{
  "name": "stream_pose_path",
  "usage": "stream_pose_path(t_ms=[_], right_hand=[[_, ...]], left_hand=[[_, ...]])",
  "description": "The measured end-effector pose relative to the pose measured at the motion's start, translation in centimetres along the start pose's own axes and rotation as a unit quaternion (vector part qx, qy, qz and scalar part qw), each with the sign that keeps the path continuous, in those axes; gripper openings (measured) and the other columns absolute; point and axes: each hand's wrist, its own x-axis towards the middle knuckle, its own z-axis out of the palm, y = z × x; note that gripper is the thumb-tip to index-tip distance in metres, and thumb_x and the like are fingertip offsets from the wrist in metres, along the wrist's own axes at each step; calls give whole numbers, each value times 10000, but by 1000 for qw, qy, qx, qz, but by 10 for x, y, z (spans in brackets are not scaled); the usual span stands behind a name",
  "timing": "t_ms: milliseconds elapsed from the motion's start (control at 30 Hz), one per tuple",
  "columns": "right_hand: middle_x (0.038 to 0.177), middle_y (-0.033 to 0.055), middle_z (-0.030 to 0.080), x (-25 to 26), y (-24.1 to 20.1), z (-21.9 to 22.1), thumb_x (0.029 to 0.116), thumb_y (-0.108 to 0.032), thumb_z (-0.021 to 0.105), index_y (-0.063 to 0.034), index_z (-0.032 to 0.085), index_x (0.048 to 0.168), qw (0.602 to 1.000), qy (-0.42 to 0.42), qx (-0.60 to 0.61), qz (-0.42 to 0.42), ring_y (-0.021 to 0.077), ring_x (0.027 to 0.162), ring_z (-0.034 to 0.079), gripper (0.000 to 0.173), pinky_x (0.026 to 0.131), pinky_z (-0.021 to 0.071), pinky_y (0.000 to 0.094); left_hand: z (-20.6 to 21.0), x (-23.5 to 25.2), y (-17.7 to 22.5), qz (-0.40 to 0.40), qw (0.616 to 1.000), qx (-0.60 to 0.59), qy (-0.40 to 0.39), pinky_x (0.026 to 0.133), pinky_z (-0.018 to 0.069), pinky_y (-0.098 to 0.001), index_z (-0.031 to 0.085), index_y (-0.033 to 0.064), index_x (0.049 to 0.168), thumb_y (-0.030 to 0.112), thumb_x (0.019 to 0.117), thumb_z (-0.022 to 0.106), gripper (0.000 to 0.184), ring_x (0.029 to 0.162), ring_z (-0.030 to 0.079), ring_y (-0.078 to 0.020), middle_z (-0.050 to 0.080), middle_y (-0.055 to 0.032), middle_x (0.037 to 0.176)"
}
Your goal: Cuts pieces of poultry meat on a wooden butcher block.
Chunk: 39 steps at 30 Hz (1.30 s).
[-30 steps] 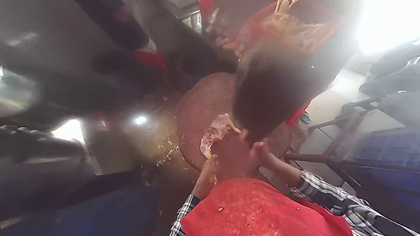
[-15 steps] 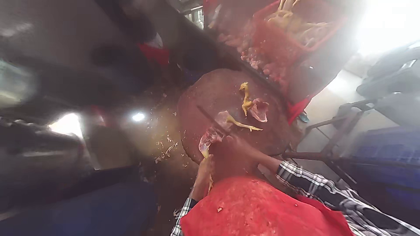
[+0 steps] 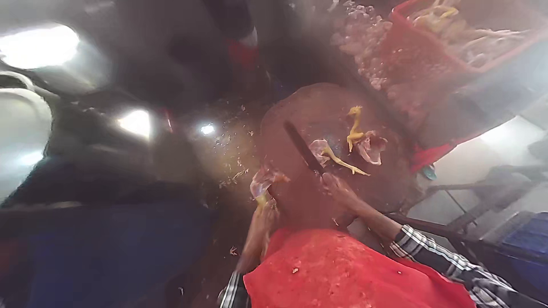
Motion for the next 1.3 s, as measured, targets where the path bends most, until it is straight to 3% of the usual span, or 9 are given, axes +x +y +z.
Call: stream_pose_path(t_ms=[167, 267, 367, 500, 733, 900, 1100, 1167, 1300], right_hand=[[659, -58, 441, -19, -133, -3, 931, -841, 250, -154, 572, 993, 951, 44, 109, -286, 57, 536, 439, 761, 483, 410, 257], [763, -32, 578, -18, -127, 28, 944, -826, 221, -114, 613, 991, 918, 111, 83, -370, 31, 697, 571, 814, 626, 518, 252], [1074, 99, 704, -3, -28, 75, 1064, -624, 256, 0, 605, 1310, 979, 41, -42, -195, 124, 985, 680, 757, 904, 579, 357], [1027, 204, 669, 26, 29, 93, 1057, -649, 261, -31, 619, 1224, 980, -110, -123, 108, 340, 962, 672, 734, 871, 533, 590], [875, 101, 593, 38, 44, 76, 1058, -655, 222, -74, 613, 1141, 979, -146, -48, 132, 227, 703, 589, 705, 654, 520, 452], [921, 83, 630, -3, 43, 57, 1076, -594, 262, -85, 628, 1206, 994, -78, -27, 67, 203, 787, 626, 640, 733, 552, 443], [965, 157, 684, -39, 100, 18, 1062, -637, 214, -54, 658, 1194, 987, -1, -111, 119, 285, 893, 684, 745, 840, 566, 533], [834, 88, 613, -52, 113, 13, 1068, -618, 199, -76, 638, 1154, 987, -16, -66, 143, 218, 709, 606, 702, 672, 542, 456], [872, 77, 633, -66, 122, 21, 1084, -579, 222, -112, 624, 1267, 987, -21, -34, 154, 207, 751, 617, 643, 742, 555, 445]], left_hand=[[46, 50, -57, -60, 996, -66, 16, 441, 438, -273, 487, 76, 1265, 350, 1118, 402, 322, 476, 447, -114, 499, -11, 678], [48, 44, -58, -73, 995, -67, 20, 428, 422, -256, 492, 64, 1270, 343, 1119, 408, 329, 470, 442, -108, 507, -20, 692], [42, 44, -59, -59, 997, -47, 22, 430, 413, -257, 515, 57, 1222, 337, 1109, 440, 311, 473, 437, -111, 494, -18, 668], [17, 19, -50, -71, 997, 30, 14, 465, 421, -284, 538, 58, 1217, 327, 1098, 471, 303, 508, 443, -113, 494, -11, 676], [-63, -34, -42, -72, 982, 142, 100, 483, 425, -300, 598, 70, 1214, 345, 1074, 517, 319, 510, 446, -111, 495, -2, 641], [-42, 43, 46, 3, 954, 293, 69, 608, 534, -407, 593, 32, 1272, 463, 1055, 518, 488, 641, 585, -199, 629, -90, 817], [45, 144, 105, 220, 753, 621, -1, 1070, 462, -585, 565, 127, 1433, 272, 944, 675, 522, 1279, 586, -344, 630, -138, 1367], [53, 160, 79, 300, 663, 674, -129, 1142, 361, -608, 590, 225, 1431, 268, 900, 723, 549, 1403, 486, -328, 583, -68, 1466], [59, 159, 47, 250, 641, 711, -143, 1075, 385, -650, 646, 192, 1307, 342, 924, 654, 412, 1259, 573, -371, 651, -132, 1300]])
